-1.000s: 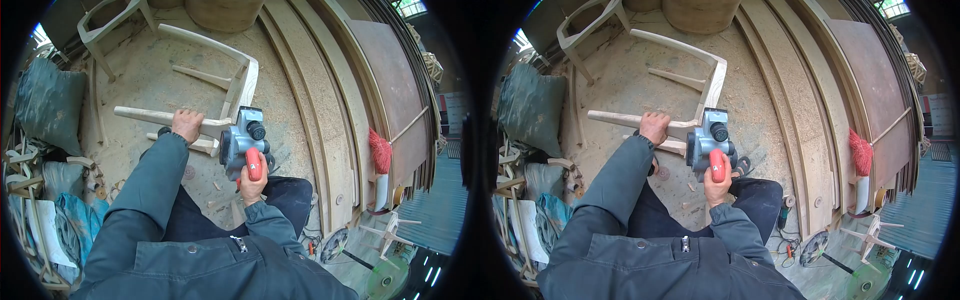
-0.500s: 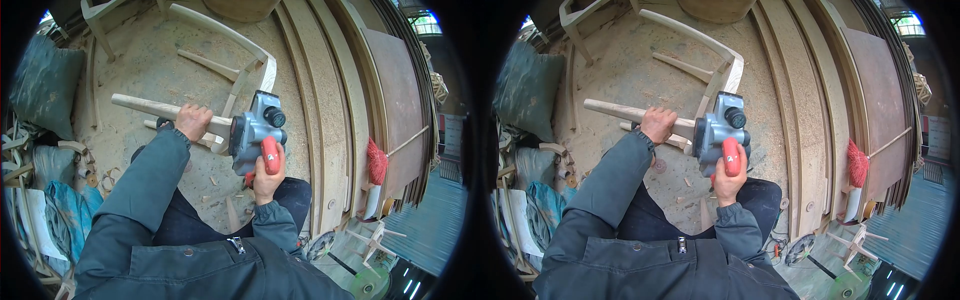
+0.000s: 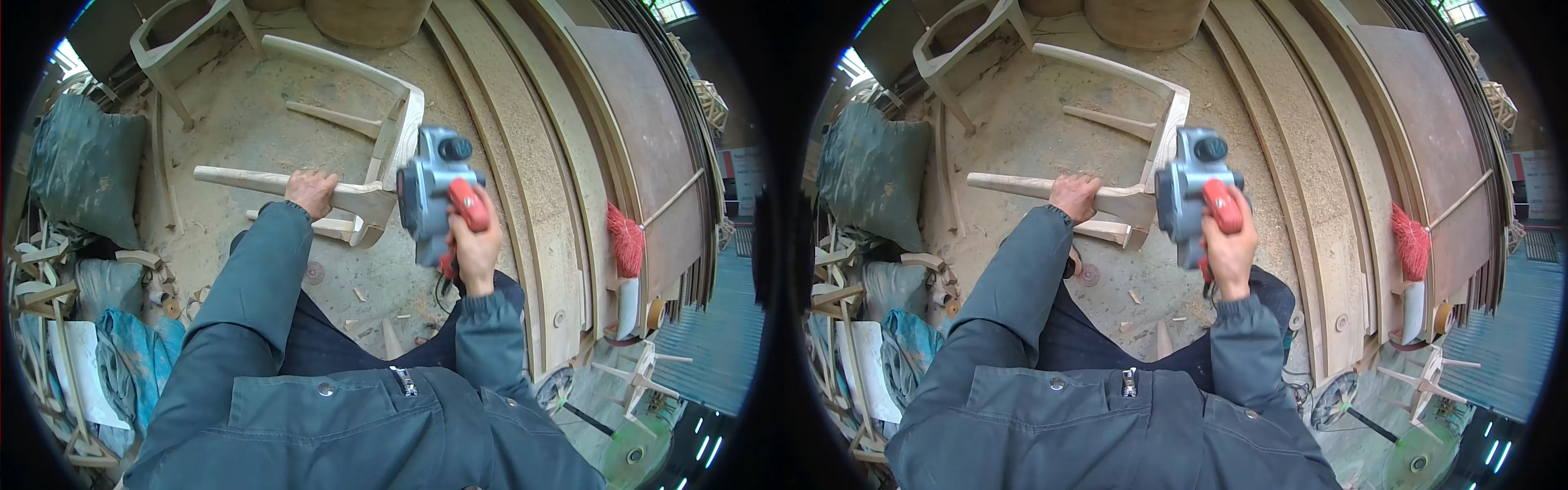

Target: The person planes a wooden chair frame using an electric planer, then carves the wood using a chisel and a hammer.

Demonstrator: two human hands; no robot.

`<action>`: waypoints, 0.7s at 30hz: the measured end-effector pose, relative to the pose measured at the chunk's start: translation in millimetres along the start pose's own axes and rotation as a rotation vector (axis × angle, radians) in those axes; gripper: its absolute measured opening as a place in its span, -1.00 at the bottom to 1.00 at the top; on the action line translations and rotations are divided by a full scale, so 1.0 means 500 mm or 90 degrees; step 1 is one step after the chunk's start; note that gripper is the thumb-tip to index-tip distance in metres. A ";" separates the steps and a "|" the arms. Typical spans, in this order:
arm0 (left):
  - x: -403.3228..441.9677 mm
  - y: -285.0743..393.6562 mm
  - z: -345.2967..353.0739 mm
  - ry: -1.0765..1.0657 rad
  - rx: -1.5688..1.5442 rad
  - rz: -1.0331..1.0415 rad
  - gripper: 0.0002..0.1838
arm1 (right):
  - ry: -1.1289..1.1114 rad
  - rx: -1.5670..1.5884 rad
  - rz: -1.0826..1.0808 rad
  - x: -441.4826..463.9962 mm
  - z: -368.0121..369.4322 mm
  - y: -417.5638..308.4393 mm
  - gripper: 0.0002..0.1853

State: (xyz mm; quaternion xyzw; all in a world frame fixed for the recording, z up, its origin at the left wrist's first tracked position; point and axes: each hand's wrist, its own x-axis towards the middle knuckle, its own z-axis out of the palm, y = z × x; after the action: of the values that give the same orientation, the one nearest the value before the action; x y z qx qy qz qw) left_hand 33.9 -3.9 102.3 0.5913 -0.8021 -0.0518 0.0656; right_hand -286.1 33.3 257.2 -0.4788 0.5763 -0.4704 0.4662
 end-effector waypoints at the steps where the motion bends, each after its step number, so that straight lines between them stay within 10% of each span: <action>1: 0.001 0.004 0.003 -0.011 0.009 -0.019 -0.79 | 0.020 0.019 0.025 -0.022 -0.023 0.017 -0.32; 9: 0.003 0.169 0.008 -0.107 0.005 -0.187 -0.69 | 0.144 0.161 0.171 -0.161 -0.102 0.140 -0.28; 21: 0.025 0.112 -0.008 -0.175 -0.048 -0.060 -0.68 | 0.158 -0.074 -0.122 -0.146 0.040 0.278 -0.34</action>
State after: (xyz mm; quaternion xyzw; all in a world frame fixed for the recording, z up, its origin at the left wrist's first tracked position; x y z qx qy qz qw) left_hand -21.8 0.7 115.8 0.6129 -0.7723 -0.1652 -0.0254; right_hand -274.3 117.3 123.7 -0.4956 0.6076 -0.5341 0.3162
